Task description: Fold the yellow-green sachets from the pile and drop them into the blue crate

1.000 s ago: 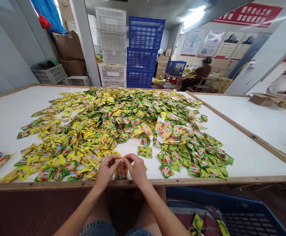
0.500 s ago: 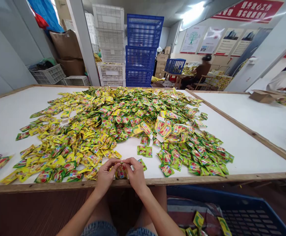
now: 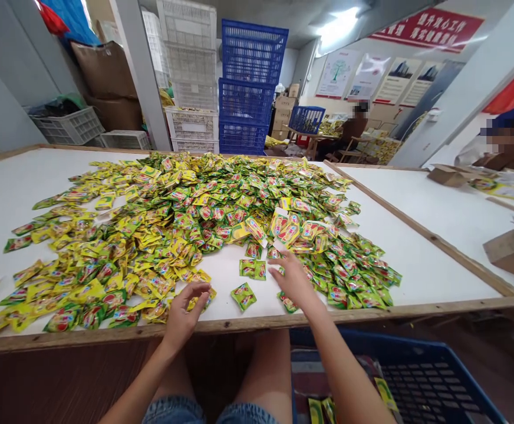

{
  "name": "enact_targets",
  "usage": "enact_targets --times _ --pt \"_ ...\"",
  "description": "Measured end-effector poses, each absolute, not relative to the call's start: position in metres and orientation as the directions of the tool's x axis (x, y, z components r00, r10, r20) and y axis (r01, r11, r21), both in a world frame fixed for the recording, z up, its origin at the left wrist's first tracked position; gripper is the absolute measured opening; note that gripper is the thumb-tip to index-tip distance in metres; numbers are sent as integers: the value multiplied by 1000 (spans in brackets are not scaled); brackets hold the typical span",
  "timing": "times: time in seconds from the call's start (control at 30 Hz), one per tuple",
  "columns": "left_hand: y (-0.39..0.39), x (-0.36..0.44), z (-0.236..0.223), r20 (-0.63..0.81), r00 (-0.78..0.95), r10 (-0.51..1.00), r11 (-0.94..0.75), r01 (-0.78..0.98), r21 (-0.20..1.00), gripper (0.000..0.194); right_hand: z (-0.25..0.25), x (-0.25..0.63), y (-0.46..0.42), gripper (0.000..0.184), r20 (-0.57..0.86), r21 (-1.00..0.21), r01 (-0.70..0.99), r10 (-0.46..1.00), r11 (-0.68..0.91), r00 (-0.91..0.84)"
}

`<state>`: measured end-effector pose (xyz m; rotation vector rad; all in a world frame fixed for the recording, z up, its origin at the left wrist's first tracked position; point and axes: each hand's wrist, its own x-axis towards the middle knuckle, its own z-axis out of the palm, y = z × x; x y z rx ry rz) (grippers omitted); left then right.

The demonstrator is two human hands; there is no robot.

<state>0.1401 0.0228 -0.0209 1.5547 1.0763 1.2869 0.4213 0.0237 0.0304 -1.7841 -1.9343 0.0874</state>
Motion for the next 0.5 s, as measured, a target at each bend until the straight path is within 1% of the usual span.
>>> enact_targets --times 0.07,0.13,0.17,0.27,0.33,0.4,0.43,0.5 --pt "21 138 -22 286 86 954 -294 108 950 18 15 403 68 18 381 -329 940 923 92 43" --pt "21 136 -25 263 66 962 -268 78 960 19 5 389 101 15 381 -316 945 924 90 40" --pt "22 135 -26 246 54 968 -248 45 968 20 4 385 111 16 375 -317 944 927 94 33" --pt "29 130 -26 186 15 982 -183 -101 978 25 10 381 111 22 410 -315 941 912 120 21" --pt "35 125 -20 113 19 993 -106 -220 970 31 22 376 90 25 464 -291 932 884 215 -59" --pt "44 118 -10 -10 121 993 50 -332 942 43 37 362 61 25 486 -245 886 840 394 -239" --pt "48 114 -3 -83 224 971 161 -360 919 50 45 353 47 25 476 -219 844 809 489 -345" --pt "56 108 9 -193 469 862 372 -327 868 59 58 332 26 24 429 -168 746 729 645 -534"
